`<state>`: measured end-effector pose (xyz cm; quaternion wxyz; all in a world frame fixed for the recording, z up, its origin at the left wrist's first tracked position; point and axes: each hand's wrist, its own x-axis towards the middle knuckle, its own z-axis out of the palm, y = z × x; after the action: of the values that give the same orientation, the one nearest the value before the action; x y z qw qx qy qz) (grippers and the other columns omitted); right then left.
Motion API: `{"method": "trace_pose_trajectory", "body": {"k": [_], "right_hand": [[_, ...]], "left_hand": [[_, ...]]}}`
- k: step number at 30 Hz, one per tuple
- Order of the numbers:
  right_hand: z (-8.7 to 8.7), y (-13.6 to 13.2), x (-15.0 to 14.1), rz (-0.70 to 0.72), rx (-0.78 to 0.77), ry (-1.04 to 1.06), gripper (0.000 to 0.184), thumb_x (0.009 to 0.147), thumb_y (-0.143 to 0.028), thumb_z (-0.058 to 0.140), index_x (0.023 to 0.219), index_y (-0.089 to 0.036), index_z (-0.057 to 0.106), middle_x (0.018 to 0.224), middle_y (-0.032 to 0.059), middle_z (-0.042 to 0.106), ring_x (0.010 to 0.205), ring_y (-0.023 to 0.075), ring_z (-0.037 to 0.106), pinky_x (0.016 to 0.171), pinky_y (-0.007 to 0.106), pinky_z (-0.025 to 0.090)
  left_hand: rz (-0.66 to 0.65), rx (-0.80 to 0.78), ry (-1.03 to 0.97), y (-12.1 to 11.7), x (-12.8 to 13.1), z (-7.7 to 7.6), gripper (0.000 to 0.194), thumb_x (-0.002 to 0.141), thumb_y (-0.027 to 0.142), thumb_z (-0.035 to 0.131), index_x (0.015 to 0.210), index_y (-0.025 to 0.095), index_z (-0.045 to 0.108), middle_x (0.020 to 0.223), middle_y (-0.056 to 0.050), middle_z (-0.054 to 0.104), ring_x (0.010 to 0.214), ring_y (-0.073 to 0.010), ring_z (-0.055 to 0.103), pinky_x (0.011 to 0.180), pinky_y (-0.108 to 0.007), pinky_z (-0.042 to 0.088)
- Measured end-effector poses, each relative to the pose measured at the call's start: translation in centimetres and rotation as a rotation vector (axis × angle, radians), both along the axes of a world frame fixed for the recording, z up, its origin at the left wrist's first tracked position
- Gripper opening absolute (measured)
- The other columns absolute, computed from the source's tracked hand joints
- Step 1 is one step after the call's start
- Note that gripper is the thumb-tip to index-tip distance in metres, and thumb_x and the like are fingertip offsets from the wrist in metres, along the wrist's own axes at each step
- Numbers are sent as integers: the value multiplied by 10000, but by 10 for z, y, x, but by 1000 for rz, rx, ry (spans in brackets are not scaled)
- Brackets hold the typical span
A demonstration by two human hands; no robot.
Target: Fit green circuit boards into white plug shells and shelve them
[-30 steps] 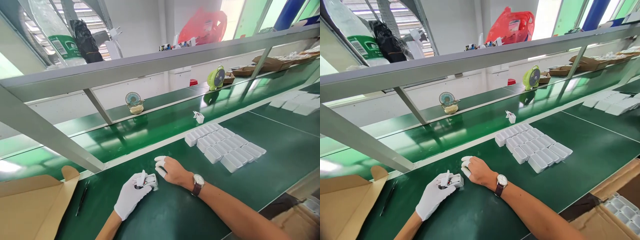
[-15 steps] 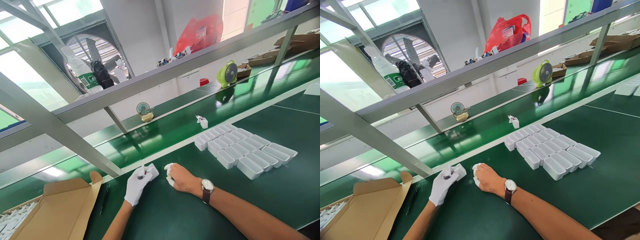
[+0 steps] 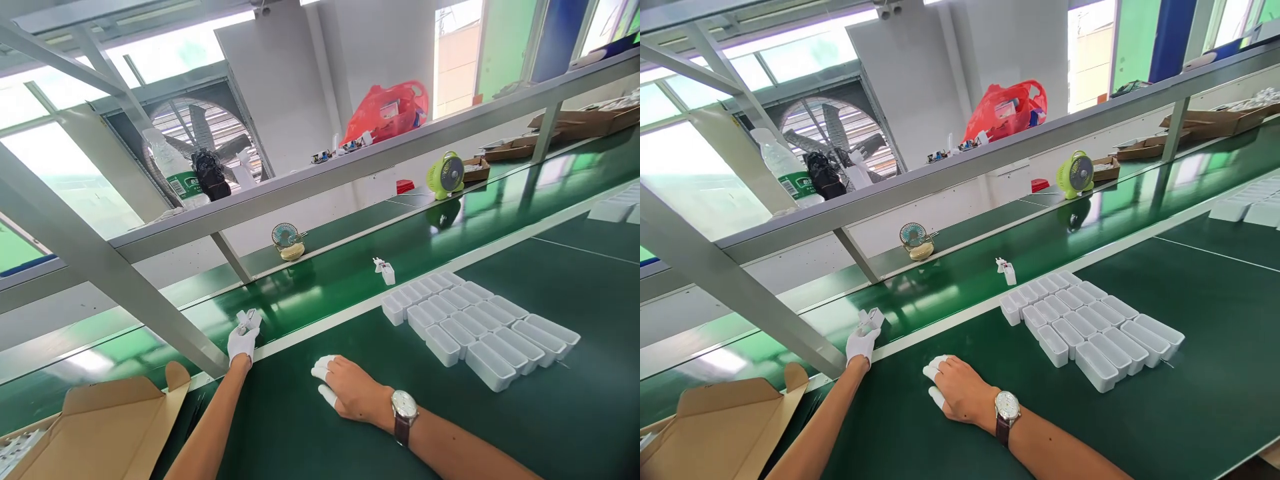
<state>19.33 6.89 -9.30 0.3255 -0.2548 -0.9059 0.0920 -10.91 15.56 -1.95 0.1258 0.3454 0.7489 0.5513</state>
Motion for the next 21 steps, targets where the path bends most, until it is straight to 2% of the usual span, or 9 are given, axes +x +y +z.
{"method": "trace_pose_trajectory", "body": {"k": [2,4,6,10,14,17,19,21], "right_hand": [[2,-1,-1,-10,14,-8,393,981,-269,509,1347,-135,563,1255,150,666,1191,275,607,1112,431,436],[4,-1,-1,-18,33,-36,435,983,-321,524,1362,-109,549,1262,164,661,1226,284,588,1143,425,404],[5,1,-1,-23,45,-76,450,985,-366,532,1337,-88,562,1250,170,663,1241,291,575,1152,419,388],[7,6,0,-38,77,-143,480,1004,-428,513,1320,-73,569,1266,171,658,1245,293,565,1133,410,399],[8,10,0,-48,109,-185,453,1018,-434,487,1259,-68,603,1227,178,679,1215,288,586,1092,405,427],[6,12,-1,-21,120,-220,327,991,-347,516,1135,-87,654,1157,167,712,1152,277,623,1041,389,459],[5,12,-2,-18,105,-255,225,936,-236,543,1076,-111,667,1109,138,732,1061,260,658,960,365,499],[5,12,-3,-22,83,-282,200,878,-172,558,1039,-131,671,1055,105,745,962,245,673,867,347,524]], "left_hand": [[51,-20,-7,-4,1,-8,398,639,259,815,963,102,645,1041,-141,697,1031,-323,667,919,-439,508],[78,-30,-7,-11,9,-15,475,635,325,815,1010,104,624,1107,-154,677,1055,-325,656,946,-432,498],[16,-43,28,-17,25,-19,473,667,423,797,994,125,630,1069,-118,685,1012,-302,658,949,-427,495],[-313,-8,228,-29,76,-12,377,768,560,703,790,188,641,831,-25,685,861,-244,639,887,-380,485],[-751,48,257,-40,146,6,275,878,460,602,776,206,624,820,-8,677,748,-174,608,758,-298,475],[-1032,12,368,-44,198,10,231,912,397,556,786,210,609,809,-7,655,729,-159,586,701,-282,470],[-1176,-59,468,-42,226,7,205,908,363,560,1009,212,655,897,-13,668,737,-154,592,709,-287,485],[-1268,-145,577,-36,249,4,427,894,333,571,1310,237,580,1013,-22,675,753,-153,609,736,-300,499]]}}
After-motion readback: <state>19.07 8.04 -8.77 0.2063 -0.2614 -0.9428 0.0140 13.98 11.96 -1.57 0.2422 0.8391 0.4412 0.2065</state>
